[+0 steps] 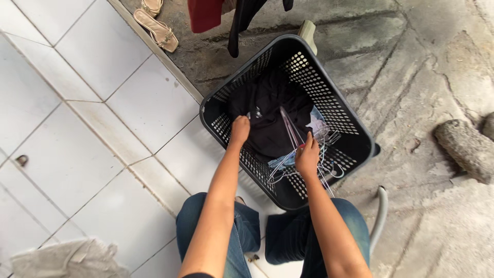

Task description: The person takes clothing items from a basket, places them onto wire hangers, and hangs them onto a clothing rack.

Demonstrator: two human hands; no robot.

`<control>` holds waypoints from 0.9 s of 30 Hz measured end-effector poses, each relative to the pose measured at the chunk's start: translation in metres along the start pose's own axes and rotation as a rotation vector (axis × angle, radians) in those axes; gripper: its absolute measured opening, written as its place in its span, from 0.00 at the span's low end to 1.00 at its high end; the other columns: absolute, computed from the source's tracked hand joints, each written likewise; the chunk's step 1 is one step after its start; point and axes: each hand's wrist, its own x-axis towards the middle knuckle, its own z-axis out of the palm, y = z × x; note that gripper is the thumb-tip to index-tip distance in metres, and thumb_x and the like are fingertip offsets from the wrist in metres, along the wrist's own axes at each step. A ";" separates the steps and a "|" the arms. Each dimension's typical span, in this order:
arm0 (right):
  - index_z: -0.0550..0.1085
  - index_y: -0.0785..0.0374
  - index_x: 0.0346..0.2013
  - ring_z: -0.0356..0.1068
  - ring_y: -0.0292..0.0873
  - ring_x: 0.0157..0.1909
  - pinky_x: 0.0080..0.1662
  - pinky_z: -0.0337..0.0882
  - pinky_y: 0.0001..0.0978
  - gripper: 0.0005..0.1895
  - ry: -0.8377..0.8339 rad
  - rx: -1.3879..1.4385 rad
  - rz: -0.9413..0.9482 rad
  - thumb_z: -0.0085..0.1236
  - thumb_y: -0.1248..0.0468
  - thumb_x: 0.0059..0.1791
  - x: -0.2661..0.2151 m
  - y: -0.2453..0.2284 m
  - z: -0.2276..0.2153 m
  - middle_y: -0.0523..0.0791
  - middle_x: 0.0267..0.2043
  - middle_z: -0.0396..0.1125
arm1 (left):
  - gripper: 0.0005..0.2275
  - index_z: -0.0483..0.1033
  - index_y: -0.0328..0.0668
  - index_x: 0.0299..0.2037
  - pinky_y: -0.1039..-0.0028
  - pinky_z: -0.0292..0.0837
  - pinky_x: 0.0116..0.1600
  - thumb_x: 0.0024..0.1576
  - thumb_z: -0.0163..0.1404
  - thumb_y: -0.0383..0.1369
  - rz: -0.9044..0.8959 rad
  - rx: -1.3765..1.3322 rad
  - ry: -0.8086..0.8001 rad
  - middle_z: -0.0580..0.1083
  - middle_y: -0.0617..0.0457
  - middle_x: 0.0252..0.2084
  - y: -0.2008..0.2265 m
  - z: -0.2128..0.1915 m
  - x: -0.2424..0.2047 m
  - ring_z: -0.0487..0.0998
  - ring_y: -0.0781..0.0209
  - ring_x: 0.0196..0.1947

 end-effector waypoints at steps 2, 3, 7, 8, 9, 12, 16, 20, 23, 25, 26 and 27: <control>0.53 0.68 0.73 0.54 0.69 0.69 0.67 0.56 0.54 0.42 0.198 -0.070 -0.229 0.60 0.69 0.46 -0.035 -0.018 -0.020 0.66 0.70 0.51 | 0.13 0.79 0.35 0.37 0.55 0.75 0.51 0.69 0.42 0.31 -0.231 -0.321 0.094 0.78 0.40 0.42 0.005 -0.033 -0.009 0.78 0.41 0.47; 0.53 0.68 0.73 0.54 0.69 0.69 0.67 0.56 0.54 0.42 0.200 -0.068 -0.227 0.60 0.69 0.46 -0.053 -0.031 -0.035 0.66 0.70 0.51 | 0.12 0.78 0.34 0.38 0.59 0.73 0.47 0.67 0.42 0.32 -0.522 -0.867 0.092 0.76 0.44 0.41 0.004 -0.046 -0.016 0.75 0.48 0.43; 0.55 0.67 0.73 0.55 0.68 0.69 0.68 0.56 0.53 0.40 0.155 0.059 -0.224 0.59 0.69 0.47 -0.115 -0.097 -0.108 0.64 0.70 0.53 | 0.14 0.78 0.32 0.38 0.68 0.79 0.49 0.60 0.39 0.33 -0.810 -1.790 0.101 0.80 0.48 0.41 -0.007 -0.086 -0.049 0.81 0.57 0.42; 0.56 0.67 0.72 0.55 0.67 0.69 0.68 0.56 0.52 0.40 0.126 0.108 -0.208 0.59 0.69 0.46 -0.126 -0.115 -0.128 0.64 0.70 0.54 | 0.14 0.78 0.32 0.38 0.68 0.79 0.49 0.60 0.39 0.33 -0.809 -1.793 0.114 0.80 0.48 0.41 -0.006 -0.098 -0.061 0.81 0.57 0.42; 0.56 0.67 0.72 0.55 0.67 0.69 0.68 0.56 0.52 0.40 0.122 0.109 -0.218 0.59 0.69 0.46 -0.135 -0.133 -0.147 0.64 0.70 0.54 | 0.12 0.78 0.32 0.39 0.68 0.77 0.51 0.59 0.41 0.31 -0.776 -1.877 0.114 0.79 0.49 0.41 -0.002 -0.113 -0.075 0.80 0.58 0.43; 0.58 0.66 0.70 0.58 0.63 0.68 0.67 0.57 0.49 0.38 0.010 0.230 -0.257 0.60 0.67 0.46 -0.154 -0.181 -0.197 0.60 0.67 0.59 | 0.10 0.76 0.34 0.40 0.68 0.76 0.51 0.59 0.45 0.32 -0.641 -2.104 0.154 0.78 0.49 0.40 0.016 -0.190 -0.095 0.79 0.58 0.42; 0.59 0.67 0.69 0.60 0.59 0.68 0.67 0.59 0.46 0.36 -0.054 0.268 -0.294 0.62 0.63 0.49 -0.167 -0.242 -0.255 0.59 0.66 0.61 | 0.07 0.74 0.35 0.44 0.69 0.75 0.51 0.60 0.51 0.30 -0.597 -2.124 0.187 0.77 0.52 0.40 0.064 -0.340 -0.121 0.79 0.60 0.42; 0.59 0.64 0.70 0.62 0.52 0.68 0.66 0.62 0.43 0.39 -0.146 0.453 -0.251 0.63 0.60 0.48 -0.189 -0.333 -0.323 0.56 0.68 0.60 | 0.15 0.73 0.30 0.50 0.75 0.73 0.49 0.53 0.53 0.23 -0.303 -1.744 0.040 0.77 0.52 0.42 0.126 -0.489 -0.165 0.78 0.64 0.43; 0.58 0.68 0.69 0.57 0.52 0.70 0.67 0.56 0.45 0.39 -0.171 0.544 -0.606 0.65 0.61 0.48 -0.211 -0.417 -0.376 0.60 0.69 0.58 | 0.20 0.72 0.33 0.56 0.80 0.70 0.42 0.52 0.53 0.23 -0.229 -1.656 -0.104 0.78 0.53 0.42 0.171 -0.585 -0.210 0.77 0.67 0.40; 0.65 0.67 0.65 0.61 0.47 0.68 0.64 0.60 0.39 0.28 -0.310 0.593 -0.632 0.59 0.62 0.52 -0.216 -0.454 -0.399 0.55 0.66 0.63 | 0.20 0.70 0.31 0.55 0.79 0.75 0.47 0.53 0.58 0.26 -0.027 -1.682 -0.191 0.77 0.54 0.45 0.190 -0.633 -0.238 0.78 0.69 0.43; 0.71 0.66 0.61 0.66 0.42 0.65 0.61 0.64 0.34 0.19 -0.435 0.638 -0.630 0.53 0.64 0.56 -0.218 -0.468 -0.409 0.50 0.64 0.69 | 0.20 0.70 0.31 0.55 0.79 0.75 0.47 0.53 0.58 0.26 -0.022 -1.677 -0.160 0.77 0.54 0.45 0.196 -0.654 -0.249 0.78 0.69 0.43; 0.71 0.66 0.61 0.66 0.42 0.65 0.61 0.64 0.34 0.19 -0.449 0.638 -0.656 0.53 0.64 0.56 -0.220 -0.478 -0.421 0.50 0.64 0.69 | 0.21 0.70 0.32 0.55 0.78 0.75 0.48 0.53 0.61 0.29 -0.006 -1.568 -0.093 0.77 0.53 0.44 0.199 -0.672 -0.259 0.78 0.68 0.42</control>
